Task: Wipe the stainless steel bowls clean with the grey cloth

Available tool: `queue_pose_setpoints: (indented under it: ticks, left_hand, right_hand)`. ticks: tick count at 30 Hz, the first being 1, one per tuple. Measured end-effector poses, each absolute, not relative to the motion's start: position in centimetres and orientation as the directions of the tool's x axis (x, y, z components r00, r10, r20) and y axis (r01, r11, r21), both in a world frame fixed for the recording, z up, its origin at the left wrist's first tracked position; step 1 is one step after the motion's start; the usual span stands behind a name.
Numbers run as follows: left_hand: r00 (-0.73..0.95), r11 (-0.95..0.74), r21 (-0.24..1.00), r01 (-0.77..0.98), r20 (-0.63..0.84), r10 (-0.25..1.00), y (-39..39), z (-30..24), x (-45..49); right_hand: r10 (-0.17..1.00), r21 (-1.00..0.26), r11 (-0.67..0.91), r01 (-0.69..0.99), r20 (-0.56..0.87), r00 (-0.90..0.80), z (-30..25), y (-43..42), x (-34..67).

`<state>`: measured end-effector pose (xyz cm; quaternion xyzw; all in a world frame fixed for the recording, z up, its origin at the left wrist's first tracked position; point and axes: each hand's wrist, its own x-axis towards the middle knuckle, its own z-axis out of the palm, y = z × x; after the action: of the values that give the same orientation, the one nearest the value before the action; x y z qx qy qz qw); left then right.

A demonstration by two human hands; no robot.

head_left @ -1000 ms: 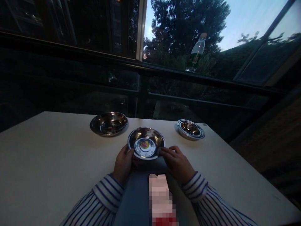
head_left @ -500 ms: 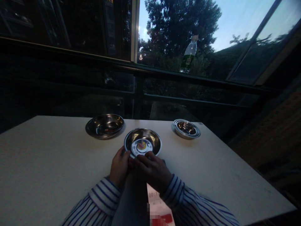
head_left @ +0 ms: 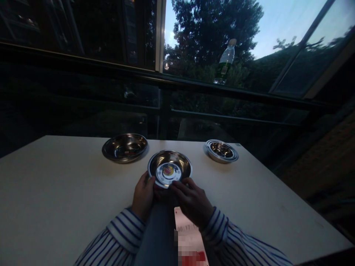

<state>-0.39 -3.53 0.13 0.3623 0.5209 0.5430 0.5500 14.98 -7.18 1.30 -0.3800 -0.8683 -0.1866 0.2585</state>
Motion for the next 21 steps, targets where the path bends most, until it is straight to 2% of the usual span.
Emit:
queue_pose_setpoints:
  ticks: [5, 11, 15, 21]
  left_hand:
    - [-0.119, 0.143, 0.967, -0.209, -0.171, 0.978, -3.5, 0.2, -0.6]
    - [-0.123, 0.129, 0.981, -0.144, -0.147, 0.982, -3.5, 0.1, -0.5]
    - [-0.105, 0.142, 0.977, -0.161, -0.160, 0.982, -3.4, -0.3, -0.5]
    - [-0.114, 0.110, 0.985, -0.130, -0.125, 0.985, -3.2, -0.4, -0.4]
  right_hand:
    - [0.541, 0.148, 0.673, 0.725, 0.570, -0.618, 1.4, -7.5, 13.7]
    - [0.676, 0.089, 0.573, 0.815, 0.510, -0.531, 0.7, -6.8, 18.8]
    - [0.730, 0.031, 0.515, 0.856, 0.507, -0.458, 0.7, -6.4, 19.4]
    - [0.665, 0.054, 0.614, 0.787, 0.502, -0.553, 0.5, -7.3, 16.8]
